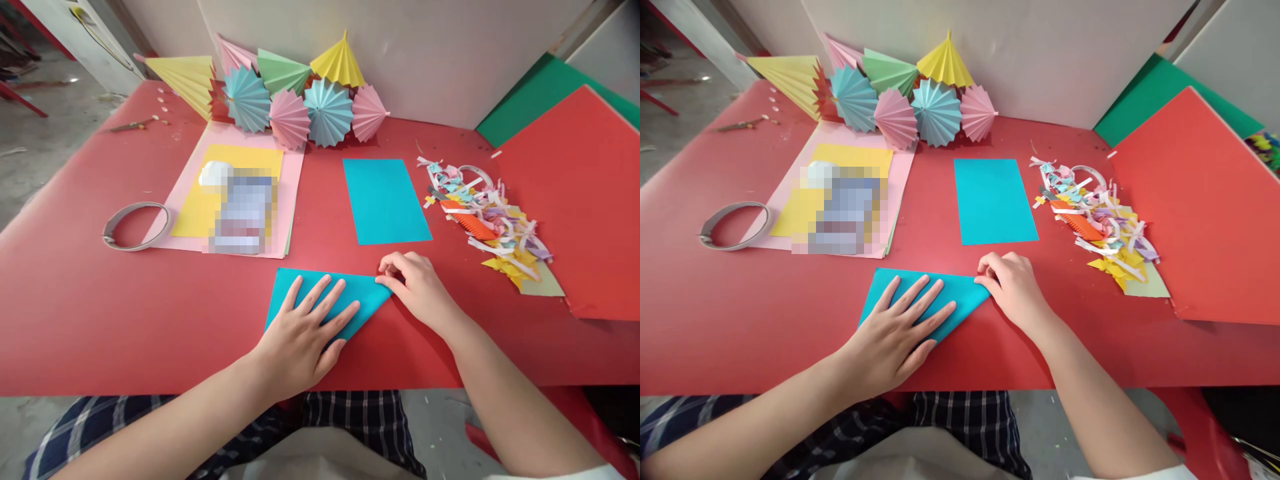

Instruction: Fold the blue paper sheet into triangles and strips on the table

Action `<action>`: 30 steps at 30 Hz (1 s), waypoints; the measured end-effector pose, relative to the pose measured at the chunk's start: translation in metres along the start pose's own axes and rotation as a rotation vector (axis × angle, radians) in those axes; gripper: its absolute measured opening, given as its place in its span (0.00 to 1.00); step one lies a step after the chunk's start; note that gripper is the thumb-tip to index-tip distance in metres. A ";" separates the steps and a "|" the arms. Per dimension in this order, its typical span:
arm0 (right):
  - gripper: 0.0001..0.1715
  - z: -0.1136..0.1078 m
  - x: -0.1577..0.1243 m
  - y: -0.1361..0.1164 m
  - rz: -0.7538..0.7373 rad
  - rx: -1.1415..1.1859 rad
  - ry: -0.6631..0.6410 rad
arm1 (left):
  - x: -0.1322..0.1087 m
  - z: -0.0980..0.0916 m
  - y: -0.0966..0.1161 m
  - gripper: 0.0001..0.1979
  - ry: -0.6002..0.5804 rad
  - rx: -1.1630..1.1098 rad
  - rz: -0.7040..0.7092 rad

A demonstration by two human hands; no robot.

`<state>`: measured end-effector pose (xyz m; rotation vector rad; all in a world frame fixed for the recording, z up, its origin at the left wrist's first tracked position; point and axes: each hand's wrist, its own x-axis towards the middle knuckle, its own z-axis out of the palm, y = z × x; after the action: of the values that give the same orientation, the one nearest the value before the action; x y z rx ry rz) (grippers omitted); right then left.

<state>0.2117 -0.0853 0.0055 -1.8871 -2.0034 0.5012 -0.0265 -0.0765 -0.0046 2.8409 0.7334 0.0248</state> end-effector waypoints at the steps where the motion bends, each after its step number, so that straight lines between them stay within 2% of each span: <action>1: 0.05 -0.001 0.001 0.000 -0.002 -0.003 -0.008 | 0.000 0.000 0.000 0.25 -0.003 -0.001 -0.001; 8: 0.09 -0.007 0.005 0.004 -0.014 -0.011 -0.065 | 0.000 -0.001 -0.001 0.26 -0.021 -0.016 0.000; 17: 0.06 -0.003 0.003 0.006 -0.049 -0.022 -0.009 | -0.001 -0.001 -0.001 0.25 0.001 -0.028 0.008; 30: 0.06 -0.003 0.000 0.005 -0.065 -0.005 -0.018 | 0.000 -0.002 0.000 0.25 -0.012 -0.033 -0.013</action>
<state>0.2171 -0.0847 0.0057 -1.8196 -2.0721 0.4980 -0.0266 -0.0765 -0.0026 2.8025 0.7414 0.0174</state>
